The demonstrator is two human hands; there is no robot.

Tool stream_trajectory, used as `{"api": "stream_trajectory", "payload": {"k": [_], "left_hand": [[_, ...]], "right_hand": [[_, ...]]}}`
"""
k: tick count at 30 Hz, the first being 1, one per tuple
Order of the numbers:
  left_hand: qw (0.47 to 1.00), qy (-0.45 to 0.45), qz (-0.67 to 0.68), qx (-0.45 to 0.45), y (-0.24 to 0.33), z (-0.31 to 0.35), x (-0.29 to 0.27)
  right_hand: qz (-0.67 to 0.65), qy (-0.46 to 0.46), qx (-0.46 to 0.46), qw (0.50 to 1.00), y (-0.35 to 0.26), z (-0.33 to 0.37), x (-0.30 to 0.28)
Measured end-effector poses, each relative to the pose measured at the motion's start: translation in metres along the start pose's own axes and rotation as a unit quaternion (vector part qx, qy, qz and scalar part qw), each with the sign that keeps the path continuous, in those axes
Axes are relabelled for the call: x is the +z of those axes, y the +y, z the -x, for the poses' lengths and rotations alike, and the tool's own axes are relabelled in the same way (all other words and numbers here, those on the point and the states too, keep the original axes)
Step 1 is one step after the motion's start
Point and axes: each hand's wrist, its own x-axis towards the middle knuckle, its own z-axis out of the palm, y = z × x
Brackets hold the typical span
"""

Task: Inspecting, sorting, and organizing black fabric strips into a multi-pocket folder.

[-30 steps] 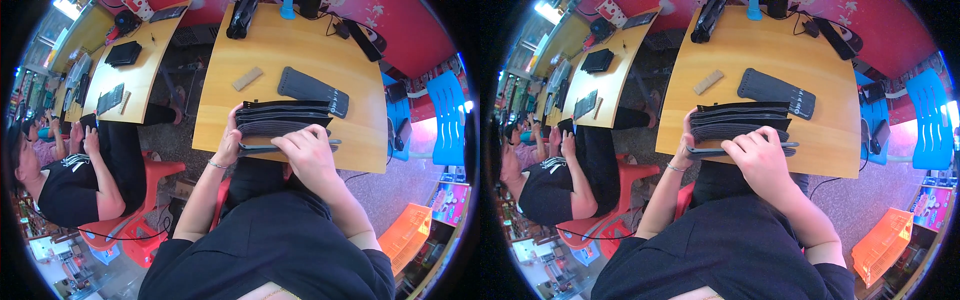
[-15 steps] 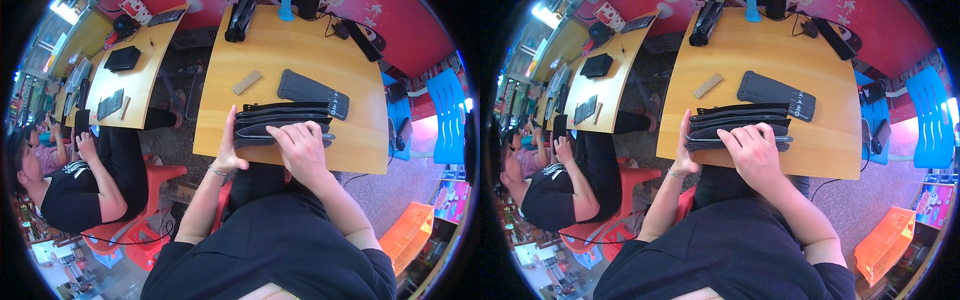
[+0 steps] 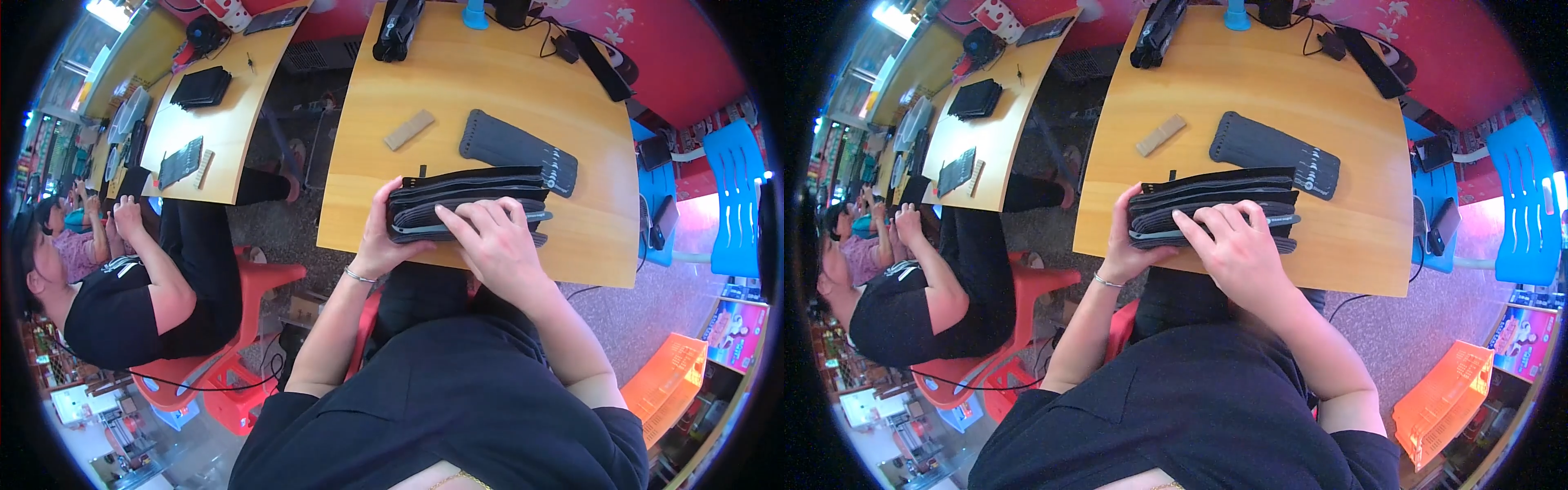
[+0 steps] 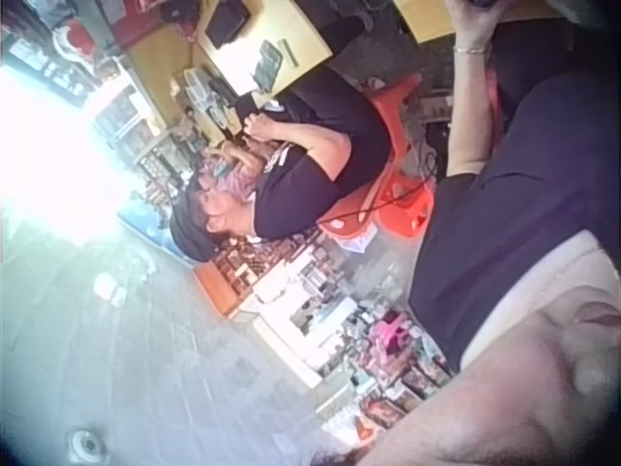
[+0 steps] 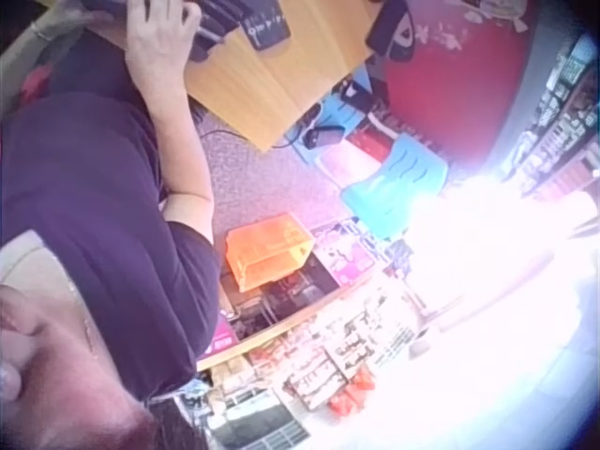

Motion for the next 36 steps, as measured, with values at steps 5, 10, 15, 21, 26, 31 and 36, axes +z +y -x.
{"api": "stream_trajectory", "payload": {"k": [5,10,15,21,26,31,36], "left_hand": [[0.998,0.021,-0.039,0.038,0.002,0.002,0.002],[0.996,0.025,-0.061,0.053,0.005,0.003,0.003],[0.992,0.053,-0.076,0.085,-0.006,0.007,0.004],[0.988,0.043,-0.068,0.133,-0.006,-0.003,0.003],[0.982,0.066,-0.113,0.139,-0.001,-0.004,0.003],[0.977,0.063,-0.147,0.141,0.003,-0.003,0.001],[0.984,0.054,-0.103,0.136,0.0,-0.002,0.002]], "right_hand": [[-0.083,0.06,0.012,0.995,0.01,-0.01,-0.012],[-0.074,0.027,0.061,0.995,0.041,-0.029,-0.01],[-0.18,-0.146,0.162,0.959,0.056,-0.052,-0.014],[-0.151,-0.198,0.156,0.956,0.074,-0.064,-0.008],[-0.154,-0.223,0.142,0.952,0.083,-0.072,-0.004],[-0.175,-0.226,0.133,0.949,0.094,-0.074,0.005],[-0.199,-0.238,0.123,0.943,0.095,-0.077,0.006]]}}
